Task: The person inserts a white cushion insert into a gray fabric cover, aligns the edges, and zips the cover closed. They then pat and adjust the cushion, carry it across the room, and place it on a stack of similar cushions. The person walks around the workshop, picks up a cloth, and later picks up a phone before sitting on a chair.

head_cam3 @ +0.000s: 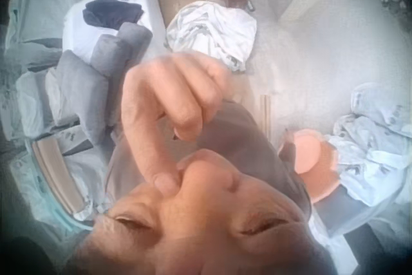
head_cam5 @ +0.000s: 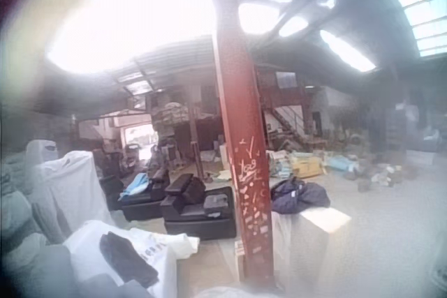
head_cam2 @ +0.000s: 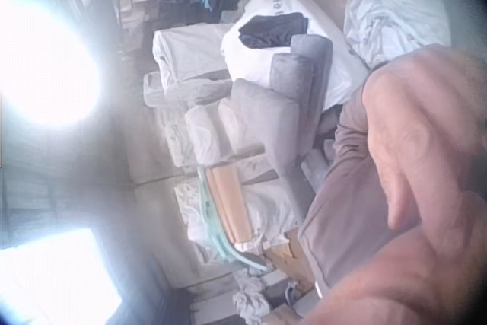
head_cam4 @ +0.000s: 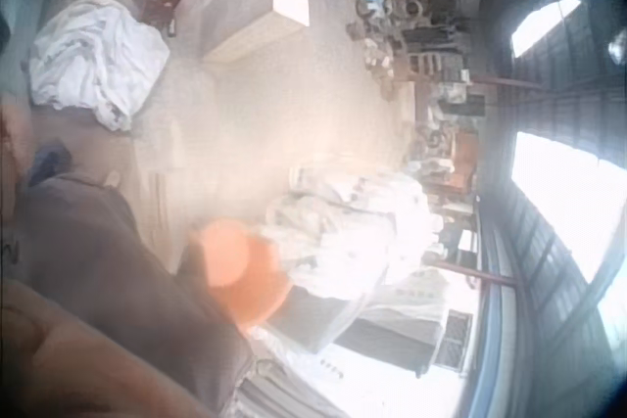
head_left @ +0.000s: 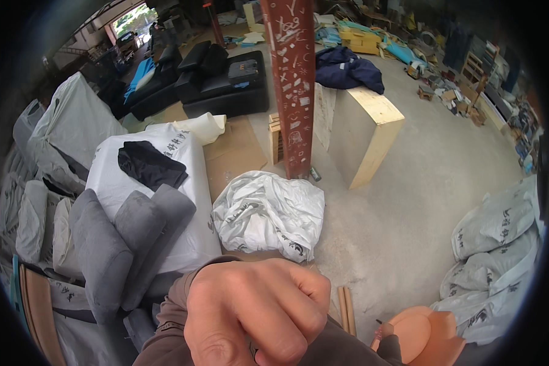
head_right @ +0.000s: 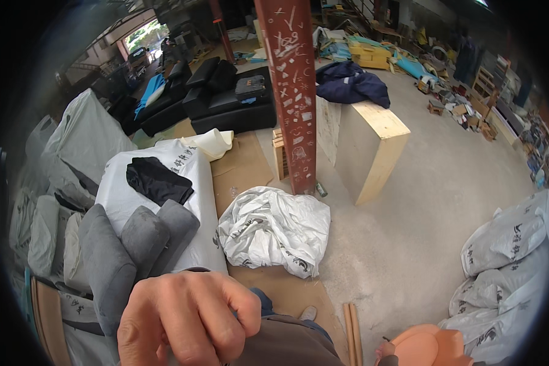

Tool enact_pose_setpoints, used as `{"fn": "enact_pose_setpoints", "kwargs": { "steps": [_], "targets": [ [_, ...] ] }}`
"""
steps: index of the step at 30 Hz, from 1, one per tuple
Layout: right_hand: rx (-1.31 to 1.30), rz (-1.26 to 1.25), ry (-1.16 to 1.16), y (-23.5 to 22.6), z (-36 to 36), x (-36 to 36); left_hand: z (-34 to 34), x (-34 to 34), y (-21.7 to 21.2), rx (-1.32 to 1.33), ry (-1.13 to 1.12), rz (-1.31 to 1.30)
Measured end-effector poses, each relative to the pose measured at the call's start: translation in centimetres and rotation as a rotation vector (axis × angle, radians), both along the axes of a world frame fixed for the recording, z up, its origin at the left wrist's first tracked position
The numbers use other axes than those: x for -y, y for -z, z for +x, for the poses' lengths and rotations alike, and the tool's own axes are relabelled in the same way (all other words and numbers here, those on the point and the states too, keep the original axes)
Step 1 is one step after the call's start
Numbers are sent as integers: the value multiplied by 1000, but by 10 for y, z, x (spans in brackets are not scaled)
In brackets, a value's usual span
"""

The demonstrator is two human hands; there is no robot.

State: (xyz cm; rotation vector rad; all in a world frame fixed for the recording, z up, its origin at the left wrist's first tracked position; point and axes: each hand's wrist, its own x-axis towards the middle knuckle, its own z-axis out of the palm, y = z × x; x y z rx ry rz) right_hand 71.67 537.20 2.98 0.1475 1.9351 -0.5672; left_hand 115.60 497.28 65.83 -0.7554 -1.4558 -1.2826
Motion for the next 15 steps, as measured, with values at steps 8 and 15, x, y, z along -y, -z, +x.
{"fn": "enact_pose_setpoints", "kwargs": {
  "steps": [8,15],
  "targets": [
    [153,-134,336,1,104,-2,-159,27,37,67,400,159],
    [265,-450,78,-18,83,118,-293,106,71,-36,698,141]
  ]
}}
